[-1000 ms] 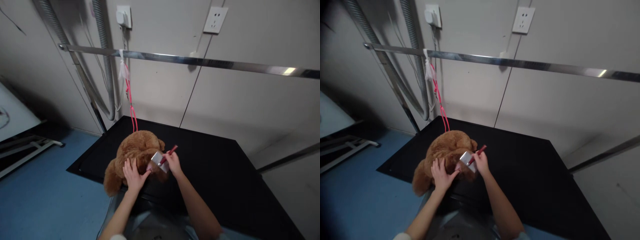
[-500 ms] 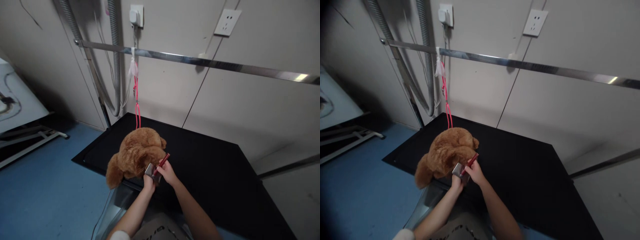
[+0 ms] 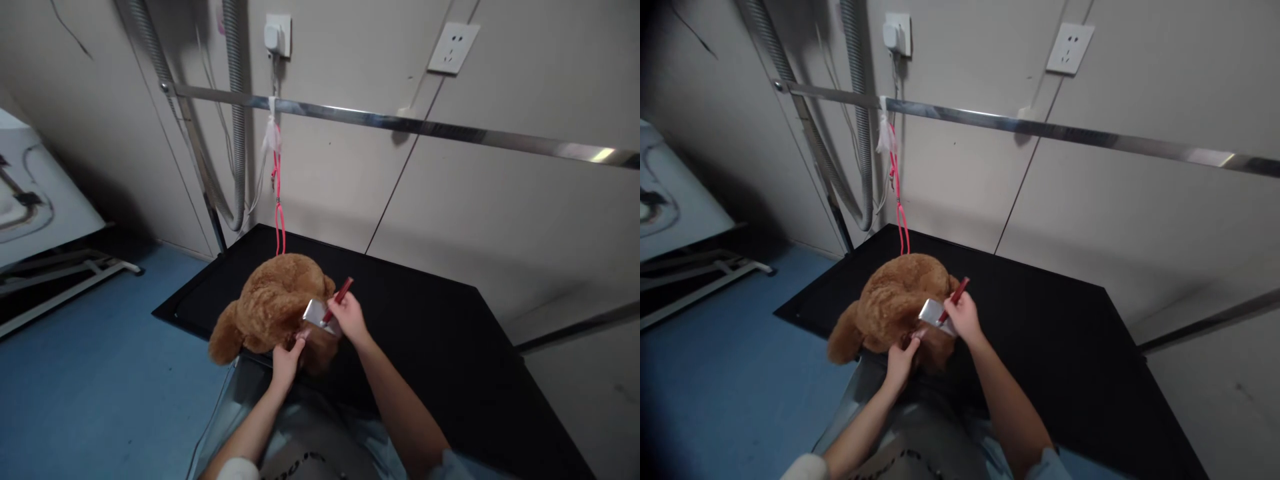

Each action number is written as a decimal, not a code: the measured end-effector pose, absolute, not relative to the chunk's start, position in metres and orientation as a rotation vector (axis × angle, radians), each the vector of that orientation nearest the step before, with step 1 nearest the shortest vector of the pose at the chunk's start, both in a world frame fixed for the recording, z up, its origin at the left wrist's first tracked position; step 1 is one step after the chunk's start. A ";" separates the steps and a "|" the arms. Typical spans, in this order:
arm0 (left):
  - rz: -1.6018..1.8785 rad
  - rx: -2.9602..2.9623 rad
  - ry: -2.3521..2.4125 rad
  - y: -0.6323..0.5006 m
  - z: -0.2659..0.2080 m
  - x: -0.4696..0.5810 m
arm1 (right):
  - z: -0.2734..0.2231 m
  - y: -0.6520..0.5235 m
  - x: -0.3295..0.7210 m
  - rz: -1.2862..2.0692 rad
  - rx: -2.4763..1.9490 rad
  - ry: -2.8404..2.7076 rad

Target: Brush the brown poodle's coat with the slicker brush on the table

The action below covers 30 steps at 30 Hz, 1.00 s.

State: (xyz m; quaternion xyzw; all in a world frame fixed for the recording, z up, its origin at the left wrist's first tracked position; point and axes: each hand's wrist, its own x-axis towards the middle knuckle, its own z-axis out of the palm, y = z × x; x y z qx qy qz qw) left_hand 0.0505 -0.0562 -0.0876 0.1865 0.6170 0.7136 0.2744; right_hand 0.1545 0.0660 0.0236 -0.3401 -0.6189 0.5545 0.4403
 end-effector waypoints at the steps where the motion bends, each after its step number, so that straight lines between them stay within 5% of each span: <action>1: 1.913 0.521 1.676 -0.060 -0.086 0.049 | 0.029 0.068 0.153 1.300 -0.864 -1.469; 8: 1.863 0.586 1.688 -0.069 -0.072 0.048 | 0.049 0.053 0.144 1.389 -0.713 -1.877; 12: 1.886 0.545 1.668 -0.068 -0.071 0.051 | 0.059 0.059 0.139 1.062 -0.826 -1.687; 17: 1.889 0.539 1.664 -0.071 -0.076 0.047 | 0.063 0.054 0.131 1.263 -0.697 -2.052; 21: 1.918 0.511 1.621 -0.074 -0.082 0.044 | 0.063 0.048 0.135 1.012 -0.861 -1.739; 26: 1.982 0.463 1.517 -0.071 -0.082 0.041 | 0.044 0.034 0.148 1.354 -0.752 -1.788; 30: 1.906 0.412 1.524 -0.068 -0.076 0.041 | 0.027 0.026 0.157 1.130 -0.887 -1.421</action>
